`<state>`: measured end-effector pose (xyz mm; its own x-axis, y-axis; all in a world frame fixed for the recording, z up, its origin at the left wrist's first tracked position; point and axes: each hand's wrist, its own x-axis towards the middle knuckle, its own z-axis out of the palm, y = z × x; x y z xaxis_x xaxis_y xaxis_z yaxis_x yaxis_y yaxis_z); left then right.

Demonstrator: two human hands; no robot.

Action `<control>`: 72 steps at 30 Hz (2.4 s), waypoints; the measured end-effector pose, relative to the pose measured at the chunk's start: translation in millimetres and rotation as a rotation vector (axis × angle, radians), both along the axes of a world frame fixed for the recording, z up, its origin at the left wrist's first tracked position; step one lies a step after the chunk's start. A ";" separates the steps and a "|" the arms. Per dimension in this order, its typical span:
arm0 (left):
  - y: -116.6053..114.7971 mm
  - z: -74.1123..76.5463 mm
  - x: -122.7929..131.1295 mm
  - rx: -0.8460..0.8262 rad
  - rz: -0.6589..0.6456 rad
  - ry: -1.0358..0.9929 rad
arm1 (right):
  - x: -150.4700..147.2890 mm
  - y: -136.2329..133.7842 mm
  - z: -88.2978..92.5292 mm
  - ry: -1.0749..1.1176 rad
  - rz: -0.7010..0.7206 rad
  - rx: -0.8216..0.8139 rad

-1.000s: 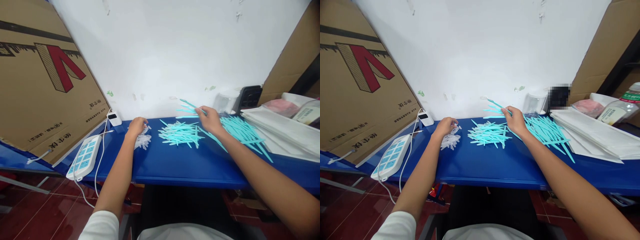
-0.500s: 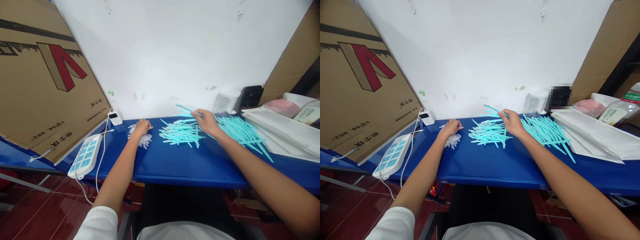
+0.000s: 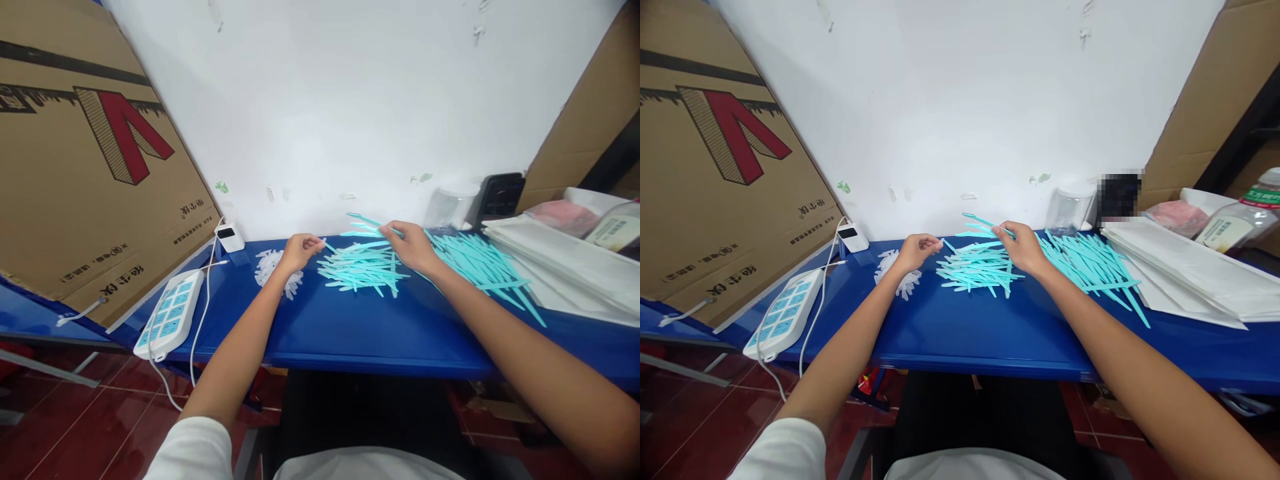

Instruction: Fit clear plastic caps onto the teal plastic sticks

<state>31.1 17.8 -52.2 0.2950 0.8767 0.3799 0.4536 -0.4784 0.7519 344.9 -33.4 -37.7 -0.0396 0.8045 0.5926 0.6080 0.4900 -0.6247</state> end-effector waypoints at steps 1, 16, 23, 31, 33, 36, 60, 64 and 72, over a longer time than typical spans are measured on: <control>-2.7 3.0 3.4 -0.026 -0.026 -0.060 | -0.5 -0.9 0.9 0.002 0.010 -0.007; -19.6 12.6 18.3 -0.112 -0.143 -0.166 | -2.4 -3.8 2.9 -0.016 0.065 -0.003; -21.4 13.5 19.7 -0.118 -0.161 -0.166 | -2.7 -4.1 2.5 -0.030 0.066 -0.002; -19.6 13.4 19.5 -0.141 -0.129 -0.213 | 0.6 -1.9 3.0 -0.025 0.045 0.013; -20.1 12.3 19.7 -0.147 -0.152 -0.202 | -0.6 -3.0 3.2 -0.030 0.047 0.004; -21.2 10.7 19.8 -0.160 -0.163 -0.186 | -3.2 -5.1 3.5 -0.043 0.061 -0.013; -35.3 2.5 43.7 -0.217 -0.237 -0.380 | -8.7 -15.0 11.0 -0.032 0.131 -0.061; -30.6 11.1 36.5 -0.173 -0.228 -0.209 | -6.6 -11.5 9.9 -0.047 0.143 -0.048; -8.3 28.6 -37.9 0.089 0.229 0.549 | 9.8 -0.1 5.6 -0.112 0.056 -0.021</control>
